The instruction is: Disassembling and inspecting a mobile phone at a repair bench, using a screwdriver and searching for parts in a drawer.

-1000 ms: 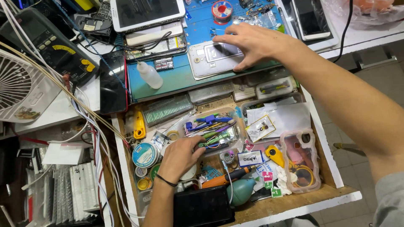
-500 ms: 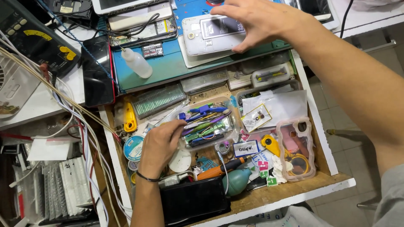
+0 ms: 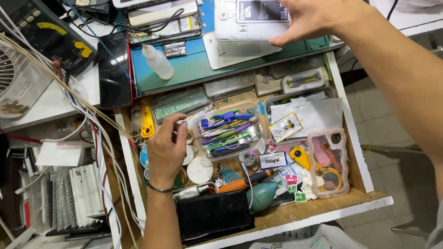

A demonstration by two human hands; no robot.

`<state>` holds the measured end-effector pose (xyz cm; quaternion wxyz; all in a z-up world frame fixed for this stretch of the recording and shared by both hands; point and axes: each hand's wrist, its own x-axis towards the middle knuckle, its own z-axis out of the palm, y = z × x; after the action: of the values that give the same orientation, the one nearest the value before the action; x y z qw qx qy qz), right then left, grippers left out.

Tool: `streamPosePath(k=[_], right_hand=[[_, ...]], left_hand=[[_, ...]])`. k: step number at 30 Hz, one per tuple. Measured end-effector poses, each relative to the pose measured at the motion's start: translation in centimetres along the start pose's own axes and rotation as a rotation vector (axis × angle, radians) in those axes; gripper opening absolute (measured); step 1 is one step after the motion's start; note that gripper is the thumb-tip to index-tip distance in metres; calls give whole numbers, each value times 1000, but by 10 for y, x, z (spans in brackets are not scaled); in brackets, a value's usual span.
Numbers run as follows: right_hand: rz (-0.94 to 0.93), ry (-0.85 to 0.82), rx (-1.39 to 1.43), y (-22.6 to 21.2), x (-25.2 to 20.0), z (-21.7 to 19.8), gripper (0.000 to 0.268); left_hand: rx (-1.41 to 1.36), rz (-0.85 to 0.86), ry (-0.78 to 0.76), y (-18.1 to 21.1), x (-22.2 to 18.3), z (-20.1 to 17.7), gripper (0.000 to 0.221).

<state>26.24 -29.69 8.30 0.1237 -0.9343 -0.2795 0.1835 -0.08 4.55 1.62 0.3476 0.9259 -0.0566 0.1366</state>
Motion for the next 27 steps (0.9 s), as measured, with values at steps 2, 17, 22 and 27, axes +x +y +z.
streamPosePath(k=[2, 17, 22, 27], right_hand=[[107, -44, 29, -29, -15, -12, 69], [-190, 415, 41, -115, -91, 60, 103], [-125, 514, 155, -159, -112, 104, 102], [16, 560, 232, -187, -117, 133, 106]], left_hand=[[-11, 8, 6, 0, 0, 1, 17], [-606, -223, -366, 47, 1, 30, 48], [-1105, -369, -294, 51, -7, 58, 83], [-1283, -498, -83, 49, -14, 75, 59]])
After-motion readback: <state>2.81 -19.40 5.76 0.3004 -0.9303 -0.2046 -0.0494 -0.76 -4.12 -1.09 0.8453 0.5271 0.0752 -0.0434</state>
